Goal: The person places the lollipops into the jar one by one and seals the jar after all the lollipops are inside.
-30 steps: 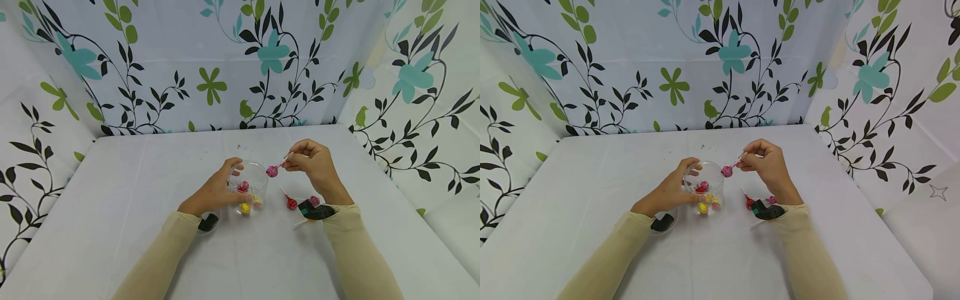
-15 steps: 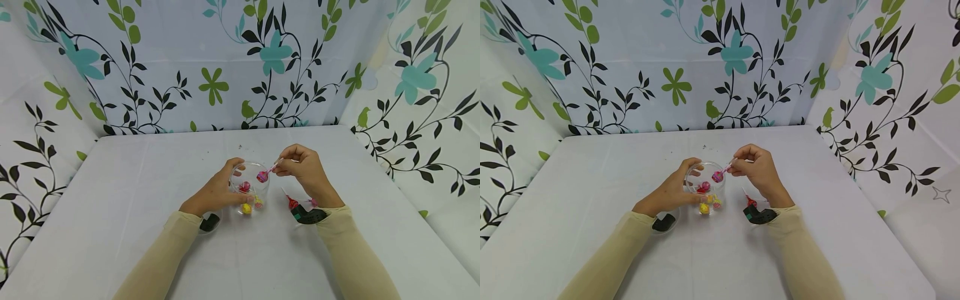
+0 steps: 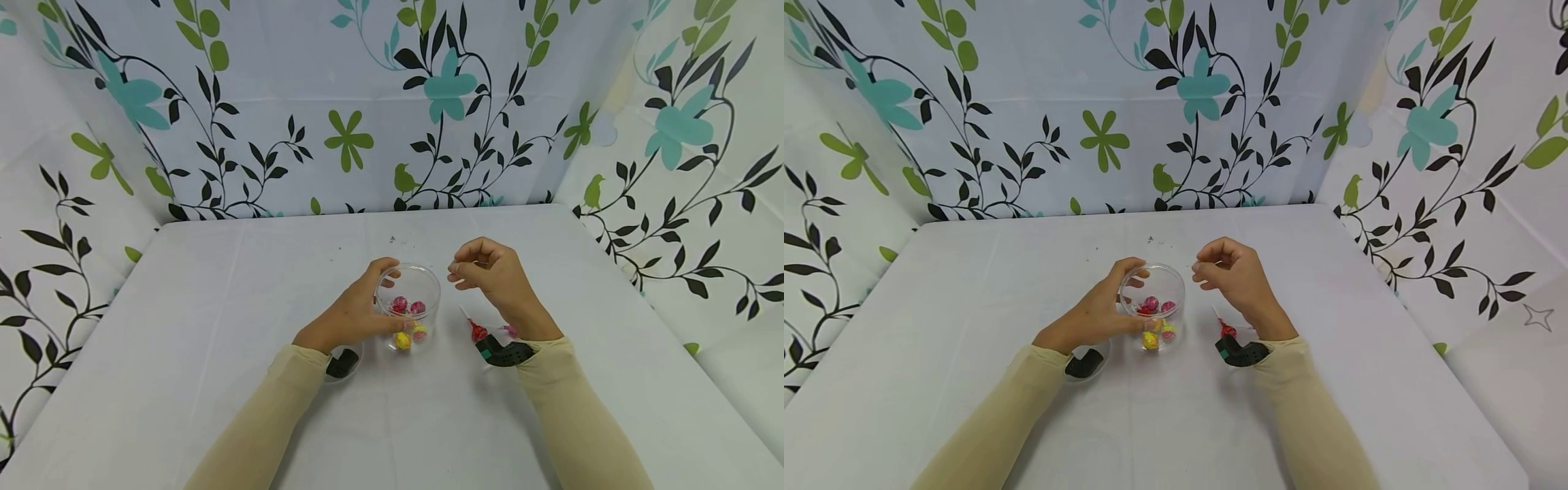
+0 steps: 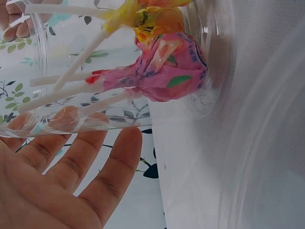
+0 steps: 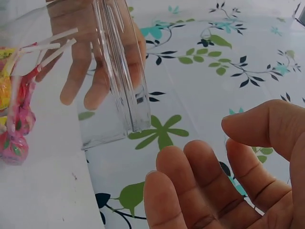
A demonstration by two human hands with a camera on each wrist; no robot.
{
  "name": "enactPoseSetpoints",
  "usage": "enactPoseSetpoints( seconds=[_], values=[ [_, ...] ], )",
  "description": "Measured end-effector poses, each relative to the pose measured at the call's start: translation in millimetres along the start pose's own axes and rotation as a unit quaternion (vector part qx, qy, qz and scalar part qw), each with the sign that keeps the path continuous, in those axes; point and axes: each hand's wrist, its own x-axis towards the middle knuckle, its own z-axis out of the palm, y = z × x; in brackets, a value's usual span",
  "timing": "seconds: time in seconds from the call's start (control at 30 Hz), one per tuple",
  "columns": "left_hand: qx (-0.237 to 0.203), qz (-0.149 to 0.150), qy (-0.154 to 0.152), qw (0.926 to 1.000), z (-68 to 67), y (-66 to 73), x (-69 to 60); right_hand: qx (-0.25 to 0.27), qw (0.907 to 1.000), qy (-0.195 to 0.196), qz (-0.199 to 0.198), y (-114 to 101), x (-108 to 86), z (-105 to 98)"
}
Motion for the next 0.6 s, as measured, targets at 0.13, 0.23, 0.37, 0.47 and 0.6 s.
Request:
enactPoseSetpoints(
  seconds=[0.13,0.23,0.37,0.47,0.6],
  values=[
    [0.008,0.009,0.001,0.9999,-0.3,-1.1,-0.2,-0.025,0.9996,-0.001,0.012,3.9,-0.9,-3.4],
    [0.012,0.017,0.000,0.9998,-0.4,-2.7,0.0,-0.048,0.9985,0.003,0.027,8.4,-1.9,-7.9],
    [0.013,0.023,-0.004,0.9996,-0.9,-4.0,0.0,-0.074,0.9963,0.012,0.042,14.5,-5.1,-16.9],
    [0.014,0.026,-0.004,0.9996,-1.5,-4.3,-0.3,-0.092,0.9945,0.019,0.048,18.7,-9.1,-25.2],
    [0.012,0.027,-0.004,0.9996,-1.9,-4.8,0.0,-0.116,0.9909,0.032,0.061,24.5,-14.4,-37.4]
  ],
)
